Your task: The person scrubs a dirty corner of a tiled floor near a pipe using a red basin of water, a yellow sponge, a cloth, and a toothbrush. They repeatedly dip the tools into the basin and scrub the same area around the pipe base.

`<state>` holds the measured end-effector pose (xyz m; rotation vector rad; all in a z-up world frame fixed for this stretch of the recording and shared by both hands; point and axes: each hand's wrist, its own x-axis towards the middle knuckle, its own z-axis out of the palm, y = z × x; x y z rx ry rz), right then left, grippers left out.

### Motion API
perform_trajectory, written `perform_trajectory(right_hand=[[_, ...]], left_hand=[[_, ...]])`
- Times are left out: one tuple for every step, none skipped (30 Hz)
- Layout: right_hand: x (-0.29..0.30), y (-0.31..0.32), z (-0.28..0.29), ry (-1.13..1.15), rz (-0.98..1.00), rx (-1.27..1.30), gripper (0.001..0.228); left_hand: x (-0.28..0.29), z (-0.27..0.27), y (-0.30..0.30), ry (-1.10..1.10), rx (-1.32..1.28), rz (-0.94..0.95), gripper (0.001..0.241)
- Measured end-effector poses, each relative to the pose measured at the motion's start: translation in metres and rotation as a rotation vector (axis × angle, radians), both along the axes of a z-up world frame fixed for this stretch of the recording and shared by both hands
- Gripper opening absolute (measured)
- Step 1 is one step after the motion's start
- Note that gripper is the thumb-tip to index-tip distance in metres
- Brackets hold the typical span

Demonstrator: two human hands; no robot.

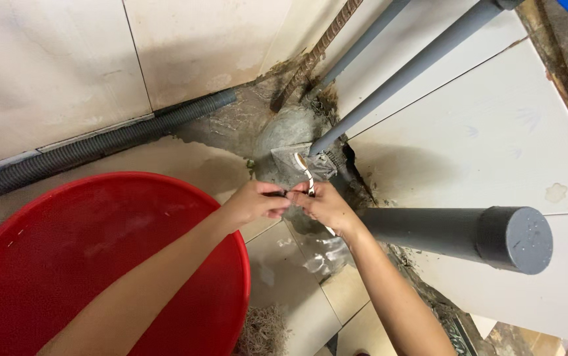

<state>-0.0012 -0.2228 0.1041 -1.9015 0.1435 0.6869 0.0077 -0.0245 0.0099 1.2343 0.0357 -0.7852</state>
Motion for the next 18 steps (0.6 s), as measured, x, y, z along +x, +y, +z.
perform_trajectory(right_hand=[[-0.001, -0.001, -0.003, 0.029, -0.019, 0.014, 0.016], [-0.002, -0.004, -0.005, 0.058, -0.039, 0.028, 0.016], [-0.002, -0.008, -0.007, 0.078, -0.056, 0.051, 0.017], [-0.002, -0.013, -0.007, 0.098, -0.074, 0.075, 0.018], [-0.002, -0.018, -0.008, 0.120, -0.091, 0.100, 0.020], [-0.002, -0.024, -0.007, 0.100, -0.123, 0.120, 0.020], [-0.002, -0.030, -0.005, 0.081, -0.154, 0.142, 0.019], [-0.001, -0.035, -0.003, 0.061, -0.186, 0.164, 0.019], [-0.002, -0.042, 0.000, 0.047, -0.213, 0.174, 0.019], [0.000, -0.048, 0.004, 0.032, -0.240, 0.184, 0.019], [0.001, -0.054, 0.007, 0.017, -0.270, 0.193, 0.019], [0.003, -0.060, 0.009, -0.011, -0.310, 0.203, 0.018], [0.003, -0.065, 0.009, -0.037, -0.351, 0.212, 0.017], [0.003, -0.069, 0.007, -0.063, -0.393, 0.220, 0.016], [0.003, -0.073, 0.003, -0.059, -0.395, 0.186, 0.017], [0.003, -0.075, -0.004, -0.055, -0.396, 0.153, 0.021], [0.002, -0.078, -0.013, -0.053, -0.398, 0.120, 0.026], [0.002, -0.081, -0.024, -0.071, -0.344, 0.068, 0.022]], left_hand=[[0.001, -0.002, -0.003, -0.015, 0.051, 0.032, 0.031], [0.003, -0.006, -0.004, -0.012, 0.028, 0.083, 0.029], [0.006, -0.010, -0.004, -0.009, 0.003, 0.135, 0.027], [0.009, -0.015, -0.004, -0.005, -0.021, 0.187, 0.025], [0.011, -0.019, 0.000, -0.019, 0.024, 0.210, 0.024], [0.014, -0.024, 0.004, -0.033, 0.069, 0.233, 0.024], [0.016, -0.028, 0.009, -0.047, 0.116, 0.256, 0.025], [0.019, -0.032, 0.015, -0.050, 0.128, 0.267, 0.024], [0.020, -0.034, 0.020, -0.052, 0.140, 0.275, 0.024], [0.022, -0.036, 0.024, -0.054, 0.153, 0.284, 0.023], [0.023, -0.037, 0.027, -0.050, 0.148, 0.283, 0.023], [0.025, -0.038, 0.029, -0.046, 0.144, 0.282, 0.024], [0.024, -0.037, 0.029, -0.040, 0.139, 0.280, 0.024], [0.023, -0.037, 0.029, -0.053, 0.152, 0.275, 0.023], [0.022, -0.036, 0.028, -0.065, 0.164, 0.271, 0.023], [0.020, -0.035, 0.027, -0.078, 0.175, 0.268, 0.023], [0.019, -0.034, 0.027, -0.080, 0.213, 0.243, 0.023], [0.018, -0.033, 0.028, -0.083, 0.251, 0.218, 0.023]])
